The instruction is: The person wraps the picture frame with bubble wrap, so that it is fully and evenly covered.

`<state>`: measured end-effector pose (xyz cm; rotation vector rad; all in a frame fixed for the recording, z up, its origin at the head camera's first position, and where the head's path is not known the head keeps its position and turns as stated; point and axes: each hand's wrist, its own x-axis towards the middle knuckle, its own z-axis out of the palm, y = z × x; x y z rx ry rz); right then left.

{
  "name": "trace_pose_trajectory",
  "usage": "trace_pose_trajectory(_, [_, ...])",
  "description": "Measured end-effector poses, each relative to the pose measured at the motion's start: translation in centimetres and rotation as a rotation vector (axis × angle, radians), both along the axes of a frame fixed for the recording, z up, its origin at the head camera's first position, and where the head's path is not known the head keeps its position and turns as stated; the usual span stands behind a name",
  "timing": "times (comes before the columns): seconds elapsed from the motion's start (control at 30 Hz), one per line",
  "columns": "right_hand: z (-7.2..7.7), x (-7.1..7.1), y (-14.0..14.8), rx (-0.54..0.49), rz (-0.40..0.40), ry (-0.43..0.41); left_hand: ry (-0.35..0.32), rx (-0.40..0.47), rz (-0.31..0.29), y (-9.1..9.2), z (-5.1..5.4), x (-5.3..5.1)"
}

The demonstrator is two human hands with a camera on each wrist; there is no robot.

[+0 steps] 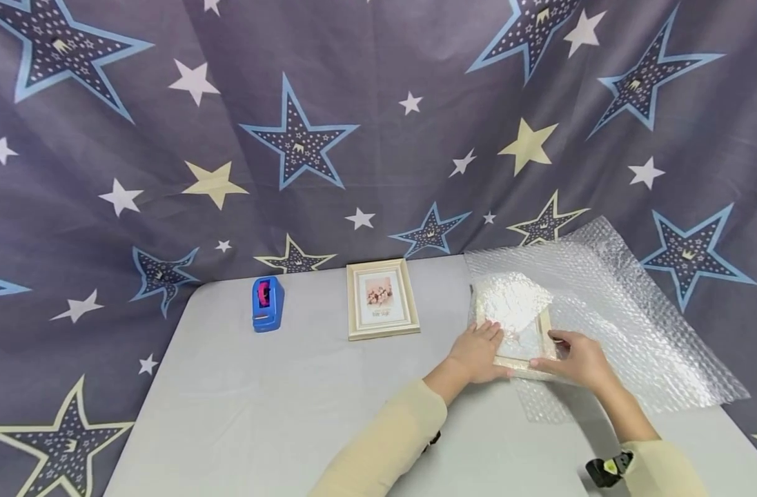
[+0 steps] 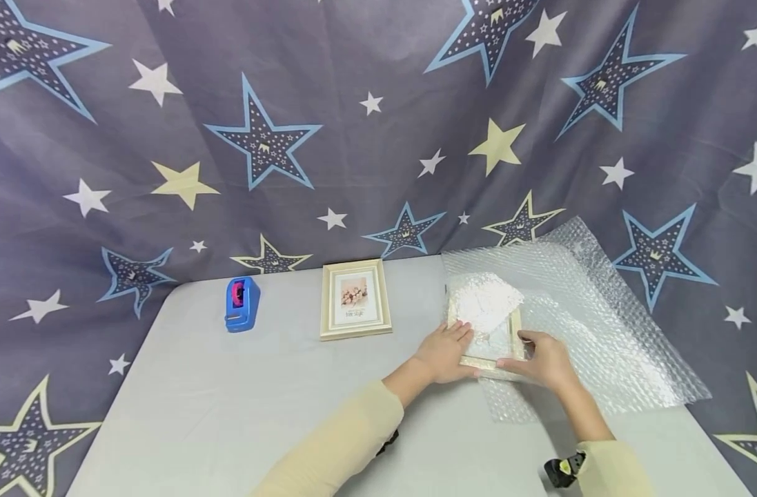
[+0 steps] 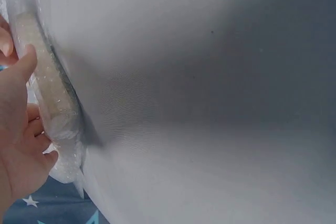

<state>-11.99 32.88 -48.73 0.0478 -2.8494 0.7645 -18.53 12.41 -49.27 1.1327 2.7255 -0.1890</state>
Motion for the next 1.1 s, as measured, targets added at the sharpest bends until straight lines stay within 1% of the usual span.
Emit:
trace_pose_trajectory(0.1, [-0.14, 0.04, 0.13, 0.035, 0.024, -0.033, -0.006, -0.007, 0.000, 0.04, 0.04, -0.16])
trace_pose_trajectory(0.27, [-0.34, 0.12, 0.29, 0.066, 0.048, -0.058, -0.021, -0.001, 0.002, 0.09, 0.15, -0.20])
trace_pose_trajectory(0.47, [-0.50, 0.19, 0.29, 0.047, 0.039, -0.049, -0.034, 0.017, -0.007, 0.04, 0.23, -0.33])
trace_pose_trajectory(0.73, [-0.50, 0.30, 0.26, 0.021, 0.037, -0.068, -0.057, 0.053, -0.006, 0.06, 0.33, -0.37])
trace_pose_trajectory(0.9, [-0.39, 0.36, 0.33, 0.017, 0.040, -0.072, -0.054, 0.061, -0.006, 0.17, 0.23, -0.33])
trace_pose_trajectory(1.1, [-0.22, 0.32, 0.25, 0.042, 0.062, -0.065, -0.046, 0.061, 0.001, 0.26, 0.03, -0.22])
